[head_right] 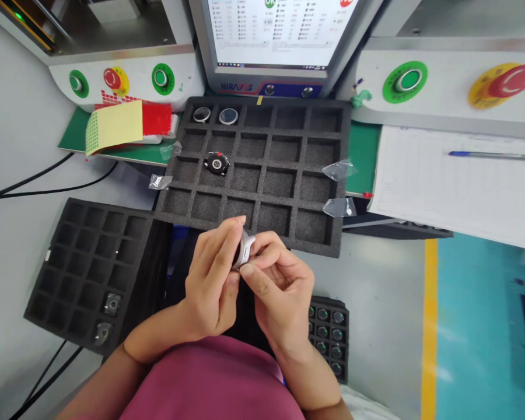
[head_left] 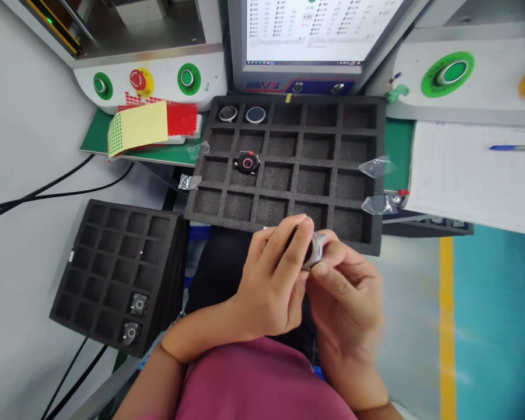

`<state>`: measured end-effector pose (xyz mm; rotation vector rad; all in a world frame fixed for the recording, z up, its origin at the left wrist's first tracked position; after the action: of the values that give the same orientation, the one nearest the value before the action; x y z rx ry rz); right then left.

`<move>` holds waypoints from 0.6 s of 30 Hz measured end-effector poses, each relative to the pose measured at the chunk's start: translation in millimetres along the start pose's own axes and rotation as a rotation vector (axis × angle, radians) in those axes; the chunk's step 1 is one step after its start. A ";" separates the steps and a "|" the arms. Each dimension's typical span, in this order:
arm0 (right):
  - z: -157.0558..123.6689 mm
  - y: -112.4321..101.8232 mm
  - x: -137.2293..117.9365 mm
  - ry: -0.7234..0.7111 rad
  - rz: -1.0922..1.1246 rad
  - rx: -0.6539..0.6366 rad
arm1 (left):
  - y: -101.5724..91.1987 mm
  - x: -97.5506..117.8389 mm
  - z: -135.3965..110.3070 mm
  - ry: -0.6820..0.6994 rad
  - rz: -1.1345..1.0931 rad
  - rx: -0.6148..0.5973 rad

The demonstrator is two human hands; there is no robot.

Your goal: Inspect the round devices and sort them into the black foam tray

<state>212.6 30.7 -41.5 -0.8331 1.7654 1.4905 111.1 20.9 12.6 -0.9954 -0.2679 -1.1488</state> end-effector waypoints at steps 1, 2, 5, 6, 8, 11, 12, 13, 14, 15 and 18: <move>1.0 0.6 1.4 0.025 0.013 -0.011 | -0.7 -0.1 0.3 0.003 0.004 0.008; 2.1 1.3 2.7 0.051 0.029 -0.021 | -1.2 -0.1 0.6 0.009 0.008 0.014; 4.8 4.6 6.1 0.115 0.082 -0.041 | -2.0 0.2 1.9 0.018 -0.002 -0.002; 5.6 5.3 7.2 0.128 0.093 -0.038 | -2.0 -1.0 2.6 0.002 -0.026 -0.022; 6.9 5.1 8.1 0.125 0.090 -0.019 | -2.5 -4.3 4.5 -0.051 -0.116 -0.073; 7.6 4.7 8.5 0.096 0.067 -0.014 | -5.4 -10.9 7.8 -0.172 -0.317 -0.138; 7.5 3.8 7.3 0.074 0.057 -0.010 | -5.9 -14.1 8.5 -0.232 -0.393 -0.160; 7.2 2.0 5.0 0.040 0.042 0.002 | -5.1 -18.6 8.2 -0.312 -0.472 -0.184; 6.7 -0.3 1.9 0.000 0.019 0.021 | -3.3 -23.7 7.0 -0.406 -0.554 -0.205; 5.8 -2.6 -1.8 -0.042 -0.011 0.042 | -1.2 -28.3 5.1 -0.498 -0.637 -0.216; 3.6 -1.9 -7.3 -0.094 -0.111 0.030 | 2.9 -36.3 0.9 -0.665 -0.804 -0.188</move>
<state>218.7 34.4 -36.9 -0.8191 1.6422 1.4044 98.2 44.8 -11.7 -1.4837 -1.1909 -1.5378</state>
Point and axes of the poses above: each hand's wrist, its own z-axis towards the middle knuckle, its own y-axis out of the palm, x = y × z, the point moved 8 cm from there along z, towards the middle knuckle, and after that the axes turned 2 degrees about -x, right-handed, at the moved point
